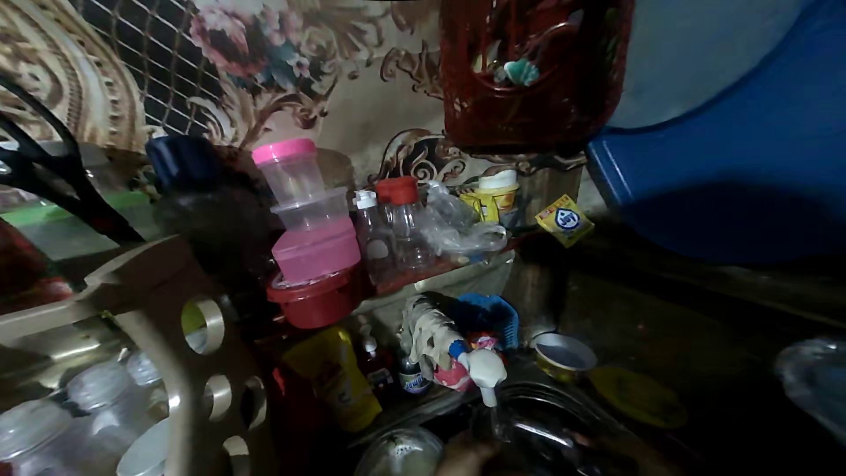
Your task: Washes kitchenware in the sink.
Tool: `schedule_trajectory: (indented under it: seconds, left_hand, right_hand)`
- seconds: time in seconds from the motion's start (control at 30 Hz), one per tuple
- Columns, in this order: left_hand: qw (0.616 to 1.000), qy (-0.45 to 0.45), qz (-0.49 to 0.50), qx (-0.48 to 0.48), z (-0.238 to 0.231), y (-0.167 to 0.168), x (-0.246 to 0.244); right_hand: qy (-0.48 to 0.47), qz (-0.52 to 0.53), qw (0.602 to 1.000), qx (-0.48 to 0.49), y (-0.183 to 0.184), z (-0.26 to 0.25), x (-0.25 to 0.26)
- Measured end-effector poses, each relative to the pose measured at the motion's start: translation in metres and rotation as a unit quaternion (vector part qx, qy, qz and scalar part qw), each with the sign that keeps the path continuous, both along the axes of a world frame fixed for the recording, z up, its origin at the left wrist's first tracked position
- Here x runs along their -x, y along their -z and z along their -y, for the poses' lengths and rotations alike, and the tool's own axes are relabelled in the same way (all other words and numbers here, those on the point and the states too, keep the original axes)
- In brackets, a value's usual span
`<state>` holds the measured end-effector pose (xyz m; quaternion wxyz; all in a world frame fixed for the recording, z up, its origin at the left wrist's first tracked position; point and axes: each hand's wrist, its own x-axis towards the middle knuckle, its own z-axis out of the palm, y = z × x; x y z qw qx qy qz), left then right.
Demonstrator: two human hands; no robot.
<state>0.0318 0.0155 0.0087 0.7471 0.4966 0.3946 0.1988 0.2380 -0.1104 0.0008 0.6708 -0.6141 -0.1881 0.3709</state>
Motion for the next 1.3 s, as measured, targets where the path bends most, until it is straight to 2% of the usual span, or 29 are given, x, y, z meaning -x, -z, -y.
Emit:
schedule_trajectory:
  seconds: [0.1,0.2,0.3,0.4,0.5,0.6,0.7,0.8,0.9,1.03,1.13,1.3]
  left_hand:
    - [0.998,-0.042,0.027,-0.029,0.006,-0.019,0.023]
    - [0.994,-0.097,0.019,-0.036,0.011,-0.043,0.040]
    - [0.988,-0.137,-0.002,-0.076,0.004,-0.050,0.054]
    - [0.980,-0.188,0.015,-0.060,-0.003,-0.040,0.061]
    - [0.964,-0.260,0.051,-0.025,-0.010,-0.013,0.056]
    - [0.948,-0.314,-0.002,-0.054,-0.011,0.014,0.039]
    - [0.940,-0.313,-0.064,-0.121,-0.009,0.027,0.014]
    - [0.946,-0.277,-0.060,-0.155,-0.010,0.035,-0.011]
    - [0.971,-0.216,-0.033,-0.097,-0.011,0.034,-0.035]
    - [0.989,-0.144,0.042,0.001,-0.018,0.036,-0.050]
    - [0.986,-0.076,0.118,0.090,-0.020,0.036,-0.039]
    - [0.987,-0.052,0.106,0.111,-0.002,-0.001,0.017]
  right_hand:
    - [0.003,-0.039,0.999,0.027,0.004,-0.009,0.022]
    - [0.013,-0.082,0.997,0.004,0.013,-0.028,0.050]
    - [0.014,-0.069,0.997,0.009,0.016,-0.047,0.076]
    - [-0.009,-0.078,0.996,-0.038,0.013,-0.061,0.083]
    - [-0.022,-0.081,0.995,-0.060,-0.001,-0.067,0.082]
    - [-0.009,-0.046,0.997,-0.057,-0.009,-0.068,0.081]
    - [0.035,0.005,0.998,-0.042,-0.016,-0.060,0.080]
    - [0.095,0.007,0.994,-0.050,-0.019,-0.050,0.072]
    - [0.163,-0.042,0.982,-0.084,-0.013,-0.047,0.059]
    - [0.196,-0.087,0.961,-0.173,0.016,-0.044,0.041]
    - [0.174,-0.127,0.964,-0.155,0.022,-0.035,0.042]
    - [0.101,-0.145,0.979,-0.099,0.030,-0.035,0.061]
